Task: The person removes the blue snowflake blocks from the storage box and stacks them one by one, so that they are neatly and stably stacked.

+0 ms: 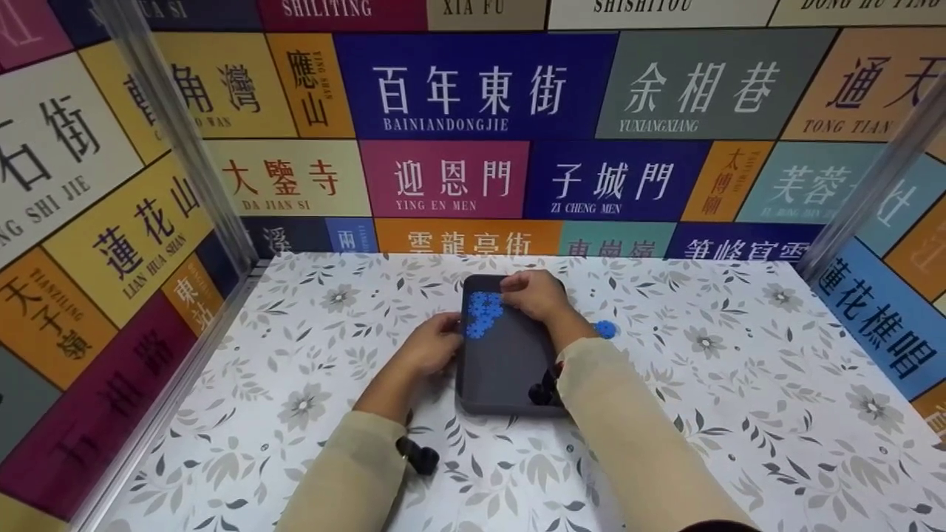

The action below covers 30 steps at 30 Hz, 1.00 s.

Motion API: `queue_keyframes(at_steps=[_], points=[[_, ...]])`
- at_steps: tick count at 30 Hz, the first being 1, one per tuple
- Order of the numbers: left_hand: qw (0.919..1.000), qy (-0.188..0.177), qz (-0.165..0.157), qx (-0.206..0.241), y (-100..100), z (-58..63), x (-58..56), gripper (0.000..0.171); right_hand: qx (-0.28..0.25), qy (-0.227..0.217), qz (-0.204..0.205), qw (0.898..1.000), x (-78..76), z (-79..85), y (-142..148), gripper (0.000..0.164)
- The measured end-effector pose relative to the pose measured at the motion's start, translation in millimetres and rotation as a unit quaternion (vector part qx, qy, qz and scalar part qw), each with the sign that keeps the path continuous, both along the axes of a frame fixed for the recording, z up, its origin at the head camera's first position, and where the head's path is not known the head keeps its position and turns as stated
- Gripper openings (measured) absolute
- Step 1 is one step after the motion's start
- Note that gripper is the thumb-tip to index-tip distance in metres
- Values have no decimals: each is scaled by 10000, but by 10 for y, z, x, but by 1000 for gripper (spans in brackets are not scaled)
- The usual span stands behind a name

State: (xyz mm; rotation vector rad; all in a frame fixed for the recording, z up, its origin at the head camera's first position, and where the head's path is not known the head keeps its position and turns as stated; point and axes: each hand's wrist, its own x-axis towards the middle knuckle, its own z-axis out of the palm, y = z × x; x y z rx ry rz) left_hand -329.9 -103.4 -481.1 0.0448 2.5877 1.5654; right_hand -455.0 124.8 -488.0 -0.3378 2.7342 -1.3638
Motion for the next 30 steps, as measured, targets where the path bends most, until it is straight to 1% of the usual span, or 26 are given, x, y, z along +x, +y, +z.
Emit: queue_keyframes(at_steps=[3, 6, 11, 14, 19, 24, 28, 30], points=[[10000, 15, -24, 55, -4, -5, -5, 54, 159, 207, 113, 9996, -5, -19, -8, 34], [10000, 6, -21, 87, -8, -9, -12, 54, 305, 334, 118, 9989, -10, -29, -28, 35], [9999, -61, 21, 99, -11, -6, -5, 54, 482, 337, 70, 9982, -6, -34, -64, 32], [9999, -42, 11, 114, -11, -1, 4, 54, 466, 328, 58, 9984, 0, -31, -74, 30], [10000, 22, -28, 82, -9, 5, 13, 54, 459, 344, 108, 9983, 3, -23, -74, 32], [10000, -34, 5, 3, -6, 9, 11, 55, 591, 345, 124, 9976, -6, -18, -69, 34], [10000, -40, 34, 4, -3, -3, -3, 55, 656, 349, 117, 9972, -12, -15, -70, 35], [10000, -9, -13, 0, 7, -6, -12, 54, 662, 340, 126, 9971, -8, -9, -66, 35]])
